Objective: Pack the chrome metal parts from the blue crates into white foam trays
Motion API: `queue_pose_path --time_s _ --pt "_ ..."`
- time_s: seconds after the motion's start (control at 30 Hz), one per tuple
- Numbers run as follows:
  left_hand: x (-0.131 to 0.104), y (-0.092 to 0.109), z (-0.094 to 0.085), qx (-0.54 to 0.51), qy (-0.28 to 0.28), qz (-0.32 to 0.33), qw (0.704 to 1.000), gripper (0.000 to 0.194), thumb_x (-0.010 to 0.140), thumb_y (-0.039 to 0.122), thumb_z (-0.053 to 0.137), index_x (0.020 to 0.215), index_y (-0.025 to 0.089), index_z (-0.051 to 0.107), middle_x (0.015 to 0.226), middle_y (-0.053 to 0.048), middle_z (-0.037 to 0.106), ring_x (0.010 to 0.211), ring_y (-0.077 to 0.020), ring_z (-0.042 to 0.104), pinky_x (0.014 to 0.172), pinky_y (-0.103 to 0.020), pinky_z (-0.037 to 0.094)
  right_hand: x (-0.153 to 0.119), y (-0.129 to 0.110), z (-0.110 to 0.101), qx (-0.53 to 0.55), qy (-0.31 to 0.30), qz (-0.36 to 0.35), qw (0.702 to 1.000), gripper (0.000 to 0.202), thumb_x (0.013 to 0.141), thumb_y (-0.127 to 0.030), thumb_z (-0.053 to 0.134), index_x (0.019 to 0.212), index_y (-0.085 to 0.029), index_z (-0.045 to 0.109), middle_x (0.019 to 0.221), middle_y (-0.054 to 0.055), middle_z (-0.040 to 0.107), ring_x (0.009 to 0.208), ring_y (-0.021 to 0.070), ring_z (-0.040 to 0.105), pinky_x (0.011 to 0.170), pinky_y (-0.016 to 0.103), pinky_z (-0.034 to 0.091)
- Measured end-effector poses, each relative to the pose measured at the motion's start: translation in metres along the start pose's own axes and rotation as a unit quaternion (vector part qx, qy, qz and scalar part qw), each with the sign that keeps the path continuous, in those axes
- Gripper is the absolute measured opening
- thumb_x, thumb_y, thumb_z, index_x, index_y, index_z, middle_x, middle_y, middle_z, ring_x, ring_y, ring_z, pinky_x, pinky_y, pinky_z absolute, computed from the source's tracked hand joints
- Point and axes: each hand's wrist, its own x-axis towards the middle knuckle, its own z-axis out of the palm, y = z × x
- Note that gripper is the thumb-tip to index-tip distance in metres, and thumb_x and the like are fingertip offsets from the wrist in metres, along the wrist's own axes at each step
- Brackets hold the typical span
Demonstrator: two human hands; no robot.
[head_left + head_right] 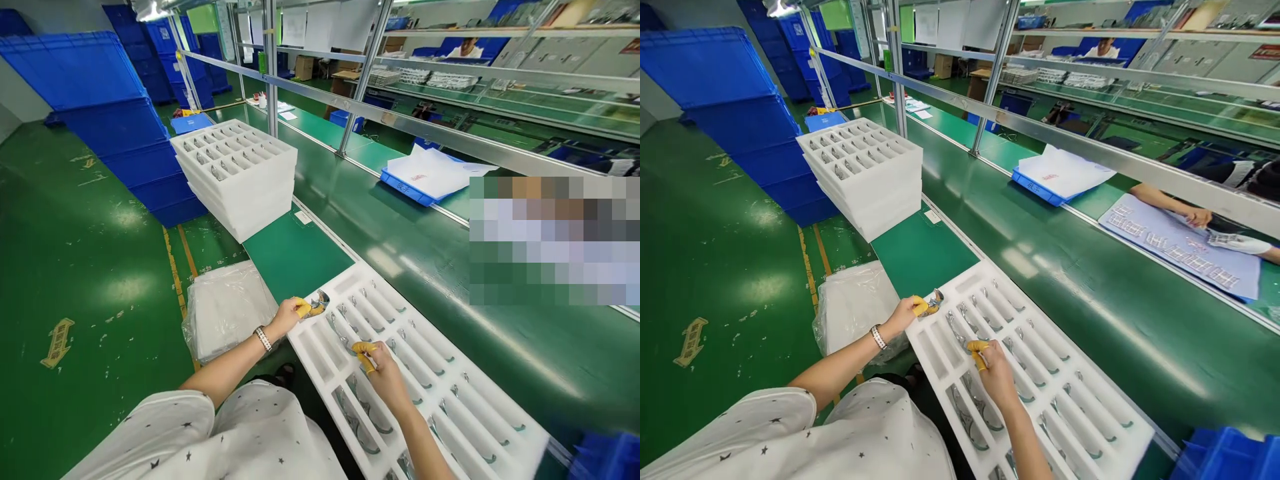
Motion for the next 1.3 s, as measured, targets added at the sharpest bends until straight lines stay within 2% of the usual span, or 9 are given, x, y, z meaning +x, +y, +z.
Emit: queue_pose_path --time_s 0.17,0.33,0.47,0.57,0.67,0.8,0.87,1.07,1.3 --pt "0.0 0.004 -0.005 0.027 -0.019 0.018 0.999 0.021 0.084 0.032 0.062 0.072 0.016 0.067 0.077 -0.002 0.061 0.077 -0.0149 0.054 0.069 -0.026 0.043 0.007 -0.006 0.002 -0.031 -0.004 0.05 0.998 0.026 0.083 -0.028 0.045 0.088 -0.022 0.07 0.082 0.007 0.061 0.077 0.0253 0.062 0.071 0.041 0.054" --pt "-0.003 0.007 -0.005 0.043 -0.045 0.049 0.997 0.02 0.084 0.03 0.063 0.069 0.017 0.067 0.075 -0.003 0.063 0.08 -0.0168 0.055 0.074 -0.028 0.045 0.013 -0.005 0.001 -0.033 -0.068 0.034 0.997 0.031 0.083 -0.023 0.044 0.096 -0.022 0.072 0.091 0.008 0.067 0.085 0.0249 0.064 0.075 0.039 0.054" --pt "-0.004 0.009 -0.004 0.041 -0.052 0.052 0.996 0.022 0.084 0.031 0.063 0.068 0.017 0.066 0.075 -0.003 0.063 0.081 -0.0172 0.056 0.075 -0.028 0.046 0.02 -0.009 0.001 -0.134 -0.1 0.021 0.986 0.035 0.079 -0.013 0.041 0.092 -0.022 0.073 0.079 0.006 0.066 0.082 0.0244 0.062 0.068 0.034 0.049" --pt "-0.004 0.009 -0.004 0.035 -0.053 0.046 0.997 0.022 0.084 0.033 0.064 0.068 0.017 0.067 0.075 -0.003 0.064 0.081 -0.0172 0.056 0.076 -0.028 0.047 0.025 -0.024 0.005 -0.267 -0.12 -0.013 0.956 0.032 0.083 -0.007 0.043 0.079 -0.023 0.07 0.071 0.006 0.064 0.08 0.024 0.058 0.063 0.032 0.042" --pt "-0.004 0.009 -0.003 0.028 -0.048 0.041 0.998 0.022 0.084 0.033 0.064 0.068 0.017 0.067 0.075 -0.003 0.064 0.081 -0.0169 0.056 0.076 -0.028 0.047 0.027 -0.041 0.011 -0.395 -0.113 -0.028 0.911 0.03 0.086 -0.003 0.046 0.075 -0.021 0.068 0.083 0.011 0.066 0.087 0.0257 0.059 0.064 0.033 0.038" --pt "-0.005 0.008 -0.002 0.022 -0.046 0.047 0.998 0.02 0.083 0.029 0.063 0.068 0.017 0.067 0.075 -0.003 0.062 0.081 -0.0163 0.056 0.074 -0.027 0.047 0.026 -0.048 0.015 -0.459 -0.121 -0.003 0.88 0.029 0.086 0.0 0.048 0.078 -0.019 0.069 0.086 0.013 0.064 0.091 0.0295 0.06 0.067 0.035 0.038" --pt "-0.005 0.008 -0.002 0.02 -0.048 0.048 0.997 0.019 0.083 0.028 0.063 0.068 0.017 0.067 0.076 -0.003 0.062 0.08 -0.0161 0.056 0.073 -0.026 0.047 0.024 -0.042 0.015 -0.439 -0.135 -0.01 0.888 0.029 0.087 -0.001 0.048 0.075 -0.019 0.068 0.083 0.012 0.064 0.089 0.0289 0.06 0.067 0.036 0.039" --pt "-0.005 0.008 -0.003 0.026 -0.054 0.047 0.997 0.019 0.084 0.03 0.064 0.072 0.017 0.068 0.08 -0.003 0.063 0.08 -0.0161 0.058 0.074 -0.027 0.048 0.02 -0.014 0.009 -0.257 -0.115 -0.08 0.956 0.036 0.095 -0.012 0.04 0.072 -0.022 0.067 0.08 0.006 0.061 0.076 0.0217 0.056 0.069 0.033 0.043" --pt "-0.003 -0.001 -0.004 0.012 -0.059 0.061 0.996 0.018 0.084 0.028 0.062 0.072 0.017 0.068 0.078 -0.003 0.062 0.081 -0.0169 0.057 0.075 -0.028 0.047 0.013 -0.004 0.009 -0.26 -0.077 -0.049 0.961 0.039 0.095 -0.02 0.037 0.074 -0.022 0.07 0.077 0.008 0.062 0.074 0.0238 0.056 0.065 0.036 0.041"
